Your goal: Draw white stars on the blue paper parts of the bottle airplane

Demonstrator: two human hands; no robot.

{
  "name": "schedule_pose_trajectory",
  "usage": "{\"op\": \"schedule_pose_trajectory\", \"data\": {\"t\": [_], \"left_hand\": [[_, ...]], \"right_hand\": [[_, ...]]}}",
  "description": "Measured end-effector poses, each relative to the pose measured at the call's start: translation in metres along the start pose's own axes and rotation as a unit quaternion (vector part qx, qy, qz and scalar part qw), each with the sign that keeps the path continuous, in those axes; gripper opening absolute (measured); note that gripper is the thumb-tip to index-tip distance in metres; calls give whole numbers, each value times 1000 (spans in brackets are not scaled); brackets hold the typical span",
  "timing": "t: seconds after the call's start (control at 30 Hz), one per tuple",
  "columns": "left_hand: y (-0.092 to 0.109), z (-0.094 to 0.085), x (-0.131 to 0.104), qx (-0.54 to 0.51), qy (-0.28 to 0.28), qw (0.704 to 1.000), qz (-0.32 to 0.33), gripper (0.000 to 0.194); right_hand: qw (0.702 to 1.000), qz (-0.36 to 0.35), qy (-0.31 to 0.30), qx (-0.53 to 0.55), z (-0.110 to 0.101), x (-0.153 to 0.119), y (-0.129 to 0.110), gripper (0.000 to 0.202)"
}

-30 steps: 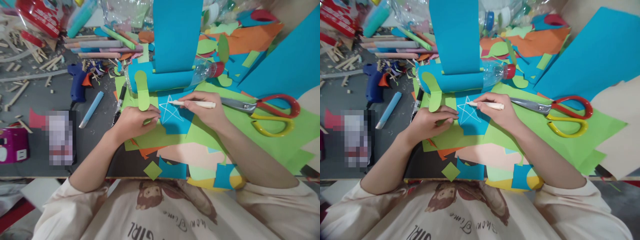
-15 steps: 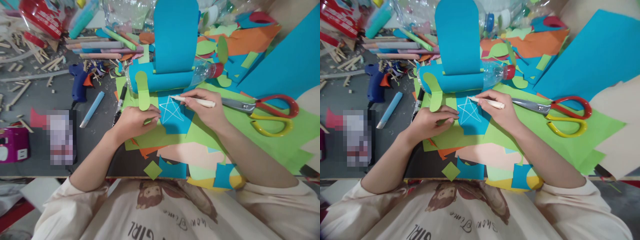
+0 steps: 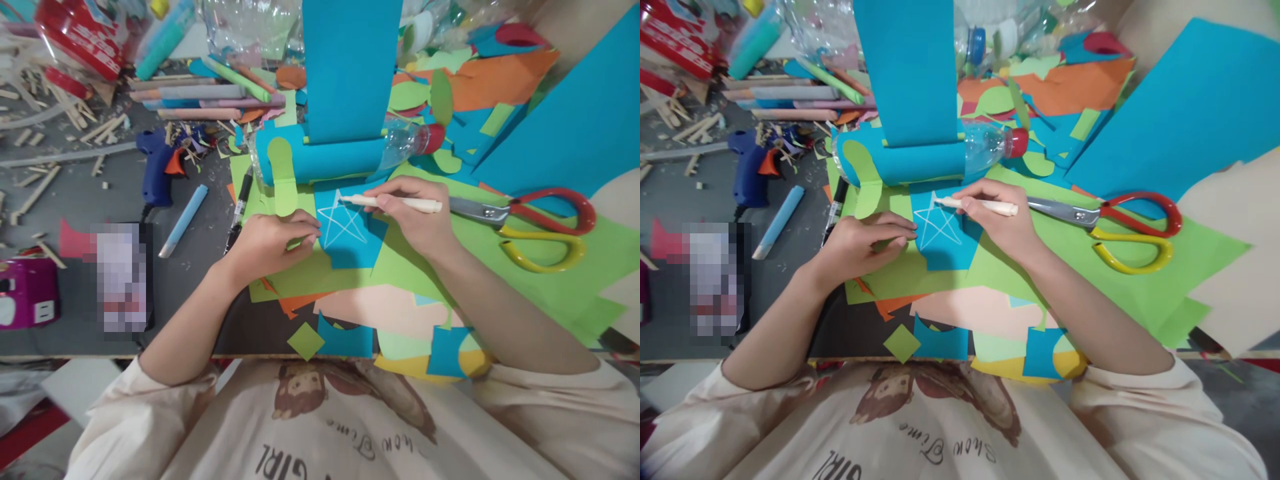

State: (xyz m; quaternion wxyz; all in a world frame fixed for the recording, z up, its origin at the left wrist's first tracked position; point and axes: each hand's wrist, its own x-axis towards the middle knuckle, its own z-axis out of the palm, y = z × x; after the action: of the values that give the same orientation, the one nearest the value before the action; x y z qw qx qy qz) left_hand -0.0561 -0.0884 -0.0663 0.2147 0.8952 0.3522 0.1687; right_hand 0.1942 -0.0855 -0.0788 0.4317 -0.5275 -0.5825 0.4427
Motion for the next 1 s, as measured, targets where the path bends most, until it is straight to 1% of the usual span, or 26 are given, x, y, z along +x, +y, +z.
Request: {"op": "schedule_pose_trajectory", "data": {"t": [0.1, 0.23, 0.37, 0.57, 0.67, 0.77, 1.0], "left_hand": [[0, -1, 0, -1, -8, 1000, -3, 27], [1, -2, 0, 2, 16, 1000, 26, 30], [1, 0, 1, 8, 26, 999, 33, 31], [1, -1, 1, 8, 5, 1000, 16, 31], [1, -2, 0, -1, -5, 1000, 5, 30], [0, -2, 0, -14, -16, 1000, -11, 28], [-1, 0, -1, -10, -9, 1000, -18, 25]], "right_hand": [[1000, 6, 8, -1, 1, 0, 0, 17], [1000, 0, -7, -24, 1, 0, -2, 19], [998, -5, -20, -52, 0, 0, -5, 21], [999, -2, -42, -29, 0, 0, -7, 18], [1000, 9, -25, -7, 0, 0, -5, 19], [1000, 20, -7, -7, 1, -1, -3, 21], [999, 12, -11, -47, 0, -1, -6, 17]]}}
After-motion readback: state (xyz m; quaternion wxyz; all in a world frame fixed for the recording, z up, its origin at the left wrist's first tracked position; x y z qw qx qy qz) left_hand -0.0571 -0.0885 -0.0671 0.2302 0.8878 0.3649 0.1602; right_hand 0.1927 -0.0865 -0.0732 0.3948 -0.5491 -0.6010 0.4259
